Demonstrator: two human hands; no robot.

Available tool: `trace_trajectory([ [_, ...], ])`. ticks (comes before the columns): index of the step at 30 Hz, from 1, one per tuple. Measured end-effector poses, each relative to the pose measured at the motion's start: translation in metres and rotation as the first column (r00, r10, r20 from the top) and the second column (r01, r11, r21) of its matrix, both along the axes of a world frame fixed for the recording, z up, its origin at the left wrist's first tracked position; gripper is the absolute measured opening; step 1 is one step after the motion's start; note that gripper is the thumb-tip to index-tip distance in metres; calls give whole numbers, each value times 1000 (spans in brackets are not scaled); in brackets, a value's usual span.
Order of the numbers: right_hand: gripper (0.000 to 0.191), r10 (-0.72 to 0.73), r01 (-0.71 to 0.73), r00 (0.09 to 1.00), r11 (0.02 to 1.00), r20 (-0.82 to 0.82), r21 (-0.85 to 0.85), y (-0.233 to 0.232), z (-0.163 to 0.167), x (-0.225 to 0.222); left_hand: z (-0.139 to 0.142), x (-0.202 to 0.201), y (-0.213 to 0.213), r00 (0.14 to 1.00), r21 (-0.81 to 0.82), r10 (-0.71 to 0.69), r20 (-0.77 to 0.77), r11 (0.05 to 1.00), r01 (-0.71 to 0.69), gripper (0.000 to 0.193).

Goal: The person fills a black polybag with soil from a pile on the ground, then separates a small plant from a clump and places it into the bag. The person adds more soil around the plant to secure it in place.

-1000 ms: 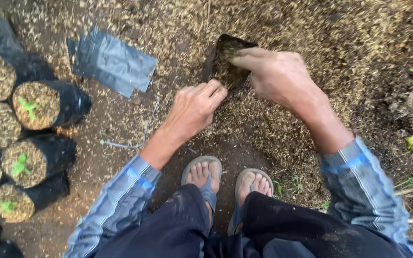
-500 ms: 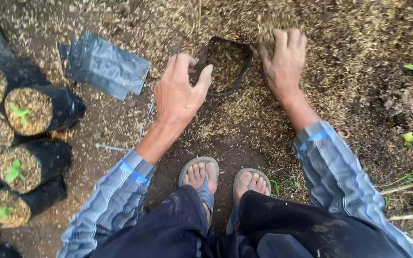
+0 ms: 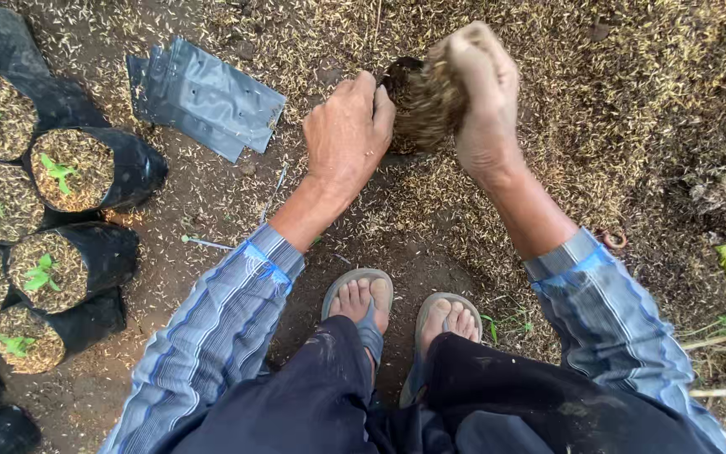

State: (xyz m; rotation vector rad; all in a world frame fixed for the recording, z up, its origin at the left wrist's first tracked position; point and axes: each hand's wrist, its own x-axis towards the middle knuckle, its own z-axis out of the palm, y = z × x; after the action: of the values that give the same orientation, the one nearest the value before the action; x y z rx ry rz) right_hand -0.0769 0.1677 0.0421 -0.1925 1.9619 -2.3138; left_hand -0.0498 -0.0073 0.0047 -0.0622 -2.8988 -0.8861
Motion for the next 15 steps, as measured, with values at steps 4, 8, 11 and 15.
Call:
trace_trajectory([
  [4,17,127,-126,992,984,-6,126,-2,17,6,-7,0,-6,995,-27,0,-104,1000,-3,24],
  [8,17,261,-75,939,794,-226,604,4,30,12,-9,1,-10,997,33,5,77,999,-8,30],
  [11,10,499,73,820,398,-282,915,-8,24,12,-5,1,-7,999,16,-10,-48,1000,11,25],
  [15,14,534,117,819,205,-211,972,-13,12,10,6,3,-1,998,6,19,-59,1000,-19,25],
])
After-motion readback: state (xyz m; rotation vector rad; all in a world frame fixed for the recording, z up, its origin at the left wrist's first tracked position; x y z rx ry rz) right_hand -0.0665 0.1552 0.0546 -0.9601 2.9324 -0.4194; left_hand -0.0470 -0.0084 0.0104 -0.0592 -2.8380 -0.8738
